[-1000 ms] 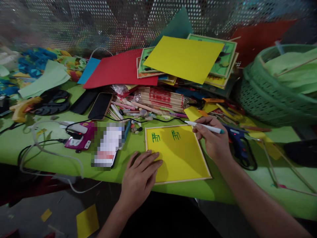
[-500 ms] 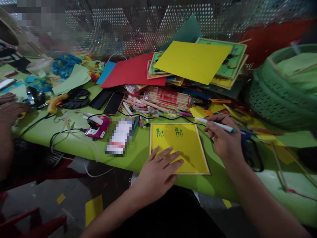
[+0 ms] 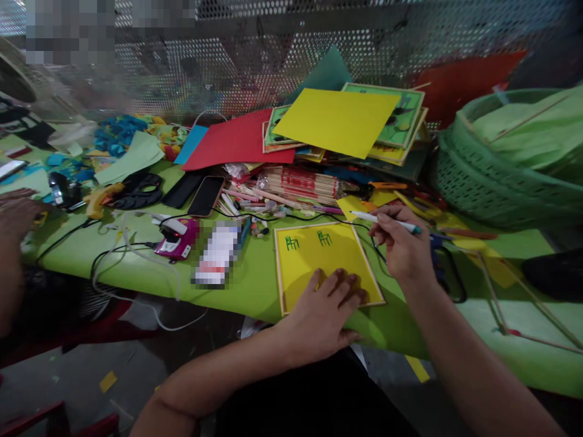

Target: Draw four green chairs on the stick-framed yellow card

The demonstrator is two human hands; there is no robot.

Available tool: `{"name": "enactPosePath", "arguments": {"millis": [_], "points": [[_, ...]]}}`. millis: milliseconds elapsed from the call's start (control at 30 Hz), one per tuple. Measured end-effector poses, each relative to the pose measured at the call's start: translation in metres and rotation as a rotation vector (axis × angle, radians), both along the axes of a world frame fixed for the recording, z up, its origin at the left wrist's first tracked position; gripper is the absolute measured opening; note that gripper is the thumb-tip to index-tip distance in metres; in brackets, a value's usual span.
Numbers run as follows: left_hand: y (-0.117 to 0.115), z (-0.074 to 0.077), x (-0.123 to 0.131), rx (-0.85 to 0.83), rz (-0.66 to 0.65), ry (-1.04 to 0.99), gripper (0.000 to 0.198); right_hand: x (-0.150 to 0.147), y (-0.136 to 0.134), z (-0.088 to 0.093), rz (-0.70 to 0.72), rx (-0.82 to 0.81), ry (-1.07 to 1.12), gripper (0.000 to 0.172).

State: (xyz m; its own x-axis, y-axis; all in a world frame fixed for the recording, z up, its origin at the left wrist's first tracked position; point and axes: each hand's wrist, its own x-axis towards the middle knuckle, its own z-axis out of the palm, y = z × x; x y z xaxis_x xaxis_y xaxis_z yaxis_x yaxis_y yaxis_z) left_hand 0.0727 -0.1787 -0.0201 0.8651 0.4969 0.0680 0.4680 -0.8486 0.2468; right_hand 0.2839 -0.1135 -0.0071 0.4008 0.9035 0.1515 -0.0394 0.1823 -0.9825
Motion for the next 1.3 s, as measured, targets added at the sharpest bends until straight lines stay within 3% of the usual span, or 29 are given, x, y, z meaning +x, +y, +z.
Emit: {"name": "enactPosePath", "arguments": {"millis": [167,233,367,533,767,1033,1167,1300], "points": [[0.009,0.009,-0.010,-0.035,-0.061,-0.061,0.057,0.000,0.001,-0.001,-0.017,-0.001,-0.027,0.011],[0.029,0.016,-0.017,-0.031,0.050,-0.097,0.045,0.001,0.001,-0.001,-0.012,-0.003,-0.037,0.011],[0.087,0.028,-0.031,0.041,0.435,-0.065,0.027,0.001,-0.001,-0.001,0.003,-0.009,-0.031,0.010],[0.131,0.026,-0.033,0.101,0.515,0.043,0.017,0.000,-0.002,0.001,0.012,0.018,0.007,0.008],[0.132,0.027,-0.028,0.075,0.497,0.066,0.017,0.000,-0.003,0.005,0.028,0.043,0.071,0.005],[0.119,0.039,-0.052,-0.142,0.505,-0.043,0.018,0.000,-0.005,0.009,0.014,0.099,0.096,0.006],[0.118,0.042,-0.066,-0.282,0.473,-0.145,0.026,0.004,0.000,0.001,0.006,0.070,0.110,0.012],[0.126,0.040,-0.074,-0.346,0.467,-0.240,0.029,0.007,0.009,-0.014,0.090,-0.067,0.179,0.023]]}}
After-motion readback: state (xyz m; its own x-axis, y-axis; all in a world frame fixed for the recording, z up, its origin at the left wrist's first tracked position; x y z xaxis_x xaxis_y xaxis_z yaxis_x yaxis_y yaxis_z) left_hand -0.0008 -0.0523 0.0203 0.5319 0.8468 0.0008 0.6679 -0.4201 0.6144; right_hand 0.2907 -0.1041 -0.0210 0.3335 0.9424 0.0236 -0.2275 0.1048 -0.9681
